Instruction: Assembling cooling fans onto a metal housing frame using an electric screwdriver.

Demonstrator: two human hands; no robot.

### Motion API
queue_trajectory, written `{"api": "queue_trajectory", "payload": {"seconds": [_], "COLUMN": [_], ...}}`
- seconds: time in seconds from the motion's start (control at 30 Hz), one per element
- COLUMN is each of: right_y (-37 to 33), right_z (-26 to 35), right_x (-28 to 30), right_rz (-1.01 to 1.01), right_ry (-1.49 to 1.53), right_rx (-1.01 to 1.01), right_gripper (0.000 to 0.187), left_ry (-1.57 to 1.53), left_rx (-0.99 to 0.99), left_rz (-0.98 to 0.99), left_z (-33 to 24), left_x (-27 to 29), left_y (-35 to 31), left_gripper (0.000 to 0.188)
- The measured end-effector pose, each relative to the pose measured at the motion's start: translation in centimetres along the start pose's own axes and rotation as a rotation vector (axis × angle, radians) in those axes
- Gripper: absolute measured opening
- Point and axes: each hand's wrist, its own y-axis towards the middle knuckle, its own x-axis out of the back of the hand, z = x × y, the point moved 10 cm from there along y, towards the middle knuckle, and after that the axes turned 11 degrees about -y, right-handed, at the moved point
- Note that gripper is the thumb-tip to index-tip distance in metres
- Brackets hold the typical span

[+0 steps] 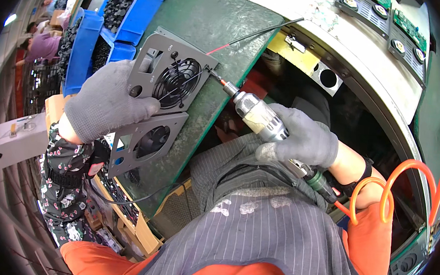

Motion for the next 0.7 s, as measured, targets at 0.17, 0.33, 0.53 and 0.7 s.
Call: {"api": "queue_trajectory", "payload": {"seconds": [0.17,0.33,0.53,0.7], "right_y": [0.6,0.8,-1.0,-4.0], "right_z": [0.0,0.8,2.1,0.7], "right_x": [0.7,1.6,2.4,0.2], "right_rz": [0.037,0.053,-0.018,0.003], "right_ry": [-0.033,-0.024,-0.269,-0.231], "right_rx": [-0.052,-0.066,-0.054,-0.049], "right_gripper": [0.061,0.054,0.055,0.063], "left_ry": [-0.056,0.024,-0.099,-1.367], "left_rx": [0.015,-0.029,0.071,0.090], "left_rz": [0.035,0.047,-0.382,0.143], "left_z": [0.2,0.3,-1.3,-3.0], "left_x": [-0.2,-0.3,4.7,-7.3], "left_y": [-0.1,0.4,-4.4,-11.0], "left_gripper": [0.038,0.035,0.052,0.028]}}
